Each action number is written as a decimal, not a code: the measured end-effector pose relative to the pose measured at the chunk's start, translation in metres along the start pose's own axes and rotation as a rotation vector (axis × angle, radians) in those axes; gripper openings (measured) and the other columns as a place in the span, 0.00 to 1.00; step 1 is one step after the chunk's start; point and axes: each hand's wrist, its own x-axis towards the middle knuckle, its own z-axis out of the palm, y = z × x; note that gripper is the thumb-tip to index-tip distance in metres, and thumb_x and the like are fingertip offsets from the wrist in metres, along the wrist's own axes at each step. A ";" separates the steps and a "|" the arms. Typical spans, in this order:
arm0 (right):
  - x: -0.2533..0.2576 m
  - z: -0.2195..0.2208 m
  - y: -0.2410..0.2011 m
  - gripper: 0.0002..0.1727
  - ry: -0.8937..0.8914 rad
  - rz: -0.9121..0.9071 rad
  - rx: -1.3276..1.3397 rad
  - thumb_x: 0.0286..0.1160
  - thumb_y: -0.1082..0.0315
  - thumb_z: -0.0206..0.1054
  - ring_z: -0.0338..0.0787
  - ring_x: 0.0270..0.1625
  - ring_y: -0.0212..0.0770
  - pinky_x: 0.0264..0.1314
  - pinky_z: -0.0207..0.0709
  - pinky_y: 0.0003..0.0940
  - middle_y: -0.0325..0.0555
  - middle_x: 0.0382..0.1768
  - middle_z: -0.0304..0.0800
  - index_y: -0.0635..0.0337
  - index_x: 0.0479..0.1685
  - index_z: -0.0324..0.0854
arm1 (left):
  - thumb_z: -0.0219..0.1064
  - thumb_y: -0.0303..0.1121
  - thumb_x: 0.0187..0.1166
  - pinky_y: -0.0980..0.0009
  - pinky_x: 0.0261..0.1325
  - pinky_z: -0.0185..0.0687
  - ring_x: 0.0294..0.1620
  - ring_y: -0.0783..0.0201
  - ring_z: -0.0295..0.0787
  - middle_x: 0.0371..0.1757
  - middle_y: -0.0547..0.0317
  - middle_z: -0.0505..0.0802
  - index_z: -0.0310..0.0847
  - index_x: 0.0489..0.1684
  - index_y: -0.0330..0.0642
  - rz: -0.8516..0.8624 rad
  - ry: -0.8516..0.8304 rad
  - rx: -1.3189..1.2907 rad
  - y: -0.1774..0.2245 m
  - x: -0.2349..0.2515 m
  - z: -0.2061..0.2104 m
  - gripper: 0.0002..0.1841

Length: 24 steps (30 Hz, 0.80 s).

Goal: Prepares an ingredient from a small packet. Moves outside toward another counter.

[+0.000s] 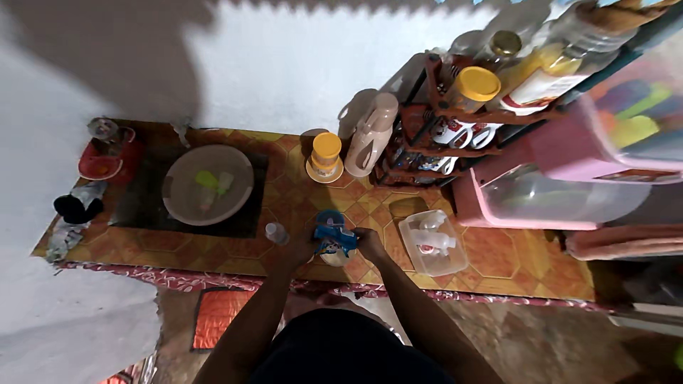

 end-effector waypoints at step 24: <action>-0.009 0.005 0.017 0.35 -0.065 0.088 0.056 0.64 0.71 0.82 0.85 0.69 0.52 0.72 0.79 0.46 0.63 0.69 0.84 0.70 0.76 0.76 | 0.71 0.31 0.81 0.56 0.75 0.80 0.68 0.51 0.87 0.69 0.36 0.86 0.63 0.82 0.28 -0.126 0.110 0.040 -0.018 0.012 0.011 0.32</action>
